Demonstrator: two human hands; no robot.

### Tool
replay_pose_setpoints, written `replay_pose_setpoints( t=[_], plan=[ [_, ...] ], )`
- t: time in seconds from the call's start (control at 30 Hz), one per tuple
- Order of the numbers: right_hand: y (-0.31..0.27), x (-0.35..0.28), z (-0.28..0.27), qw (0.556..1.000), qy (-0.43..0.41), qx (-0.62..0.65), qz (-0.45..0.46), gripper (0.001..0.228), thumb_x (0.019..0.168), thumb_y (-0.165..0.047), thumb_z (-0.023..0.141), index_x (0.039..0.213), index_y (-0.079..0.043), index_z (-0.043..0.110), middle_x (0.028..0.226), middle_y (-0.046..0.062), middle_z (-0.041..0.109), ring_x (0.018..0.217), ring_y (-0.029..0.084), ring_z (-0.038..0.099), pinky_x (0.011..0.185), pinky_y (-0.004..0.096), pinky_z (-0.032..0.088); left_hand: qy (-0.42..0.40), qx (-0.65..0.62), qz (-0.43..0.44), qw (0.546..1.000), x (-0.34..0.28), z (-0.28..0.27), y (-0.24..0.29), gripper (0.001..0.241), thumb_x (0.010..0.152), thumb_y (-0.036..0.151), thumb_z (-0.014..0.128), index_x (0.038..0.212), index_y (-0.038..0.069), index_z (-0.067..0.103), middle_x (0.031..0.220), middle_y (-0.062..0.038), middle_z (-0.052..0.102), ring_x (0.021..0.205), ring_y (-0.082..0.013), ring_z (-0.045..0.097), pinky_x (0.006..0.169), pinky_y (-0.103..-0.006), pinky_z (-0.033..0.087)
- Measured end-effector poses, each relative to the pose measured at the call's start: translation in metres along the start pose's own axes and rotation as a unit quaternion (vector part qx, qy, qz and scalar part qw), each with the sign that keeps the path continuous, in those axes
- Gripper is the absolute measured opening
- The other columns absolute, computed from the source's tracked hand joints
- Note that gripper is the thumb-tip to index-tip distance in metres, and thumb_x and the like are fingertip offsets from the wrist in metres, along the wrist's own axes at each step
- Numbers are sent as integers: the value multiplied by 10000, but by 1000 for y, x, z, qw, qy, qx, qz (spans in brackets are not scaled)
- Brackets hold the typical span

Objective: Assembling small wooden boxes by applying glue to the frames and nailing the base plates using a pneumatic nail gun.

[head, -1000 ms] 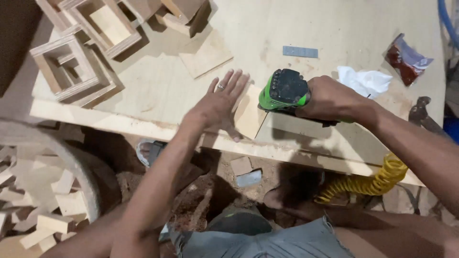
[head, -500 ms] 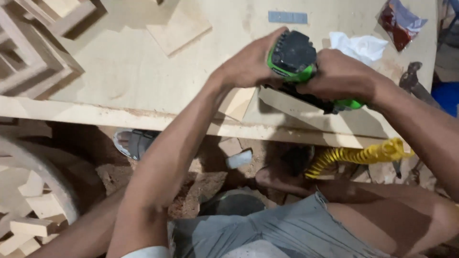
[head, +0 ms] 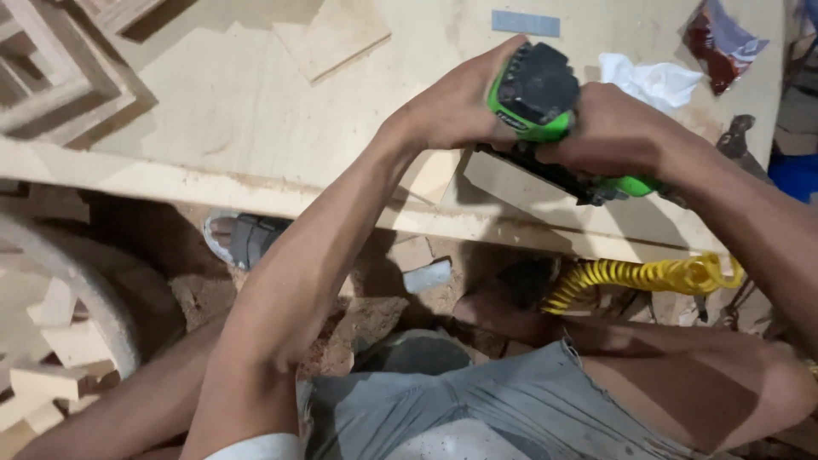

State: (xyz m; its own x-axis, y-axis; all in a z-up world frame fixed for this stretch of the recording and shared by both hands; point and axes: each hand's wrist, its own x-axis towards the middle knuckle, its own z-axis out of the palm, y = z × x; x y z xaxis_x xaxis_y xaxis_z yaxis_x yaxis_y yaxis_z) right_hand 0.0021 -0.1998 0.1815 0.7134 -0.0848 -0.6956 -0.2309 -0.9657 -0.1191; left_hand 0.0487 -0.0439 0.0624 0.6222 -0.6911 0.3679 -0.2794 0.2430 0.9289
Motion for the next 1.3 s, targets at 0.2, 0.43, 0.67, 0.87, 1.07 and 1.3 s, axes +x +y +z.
replay_pose_setpoints(
  t=[0.2,0.43,0.67,0.87,1.07,1.3],
  plan=[
    [-2,-3,11,1000,-6,18,-20,194,843,-145,719,1008,-44,698,794,171,678,651,310,600,624,421,486,-2,-30,-44,999,-13,5,-19,815,826,316,832,1418,61,333,1347,-192,576,1271,-320,601,1064,-405,587],
    [23,10,26,994,-20,-52,-95,310,817,-271,687,1097,-141,725,924,155,724,786,308,621,753,410,520,-2,-40,-50,998,-24,12,10,562,823,363,782,1204,117,451,1244,-163,638,1203,-313,656,1100,-485,519],
    [12,1,35,992,-18,-29,-121,314,815,-311,685,1068,-126,696,970,143,722,853,312,639,766,424,496,-13,15,-105,994,-38,10,12,715,657,144,738,1291,125,408,1238,-157,631,1150,-304,635,935,-437,591],
    [7,-30,15,998,-40,-21,-40,505,848,-515,582,1201,-161,655,921,142,728,787,286,703,776,386,605,-99,4,-96,990,-40,-17,3,947,730,47,809,1448,109,194,1474,-221,288,1387,-392,370,1112,-560,322],
    [53,-32,0,994,95,-43,12,482,922,-523,657,1018,-51,667,671,184,589,573,309,518,541,406,373,-195,485,-259,812,-29,-35,-6,1001,742,456,791,1554,190,271,1566,-90,334,1365,-299,348,1138,-524,317],
    [83,-29,9,992,107,-13,66,695,959,-562,676,562,7,638,531,160,643,485,294,587,558,396,414,38,549,-330,767,-69,-15,-55,892,984,714,334,1502,-13,329,440,96,371,325,-81,343,276,-262,276]
  ],
)
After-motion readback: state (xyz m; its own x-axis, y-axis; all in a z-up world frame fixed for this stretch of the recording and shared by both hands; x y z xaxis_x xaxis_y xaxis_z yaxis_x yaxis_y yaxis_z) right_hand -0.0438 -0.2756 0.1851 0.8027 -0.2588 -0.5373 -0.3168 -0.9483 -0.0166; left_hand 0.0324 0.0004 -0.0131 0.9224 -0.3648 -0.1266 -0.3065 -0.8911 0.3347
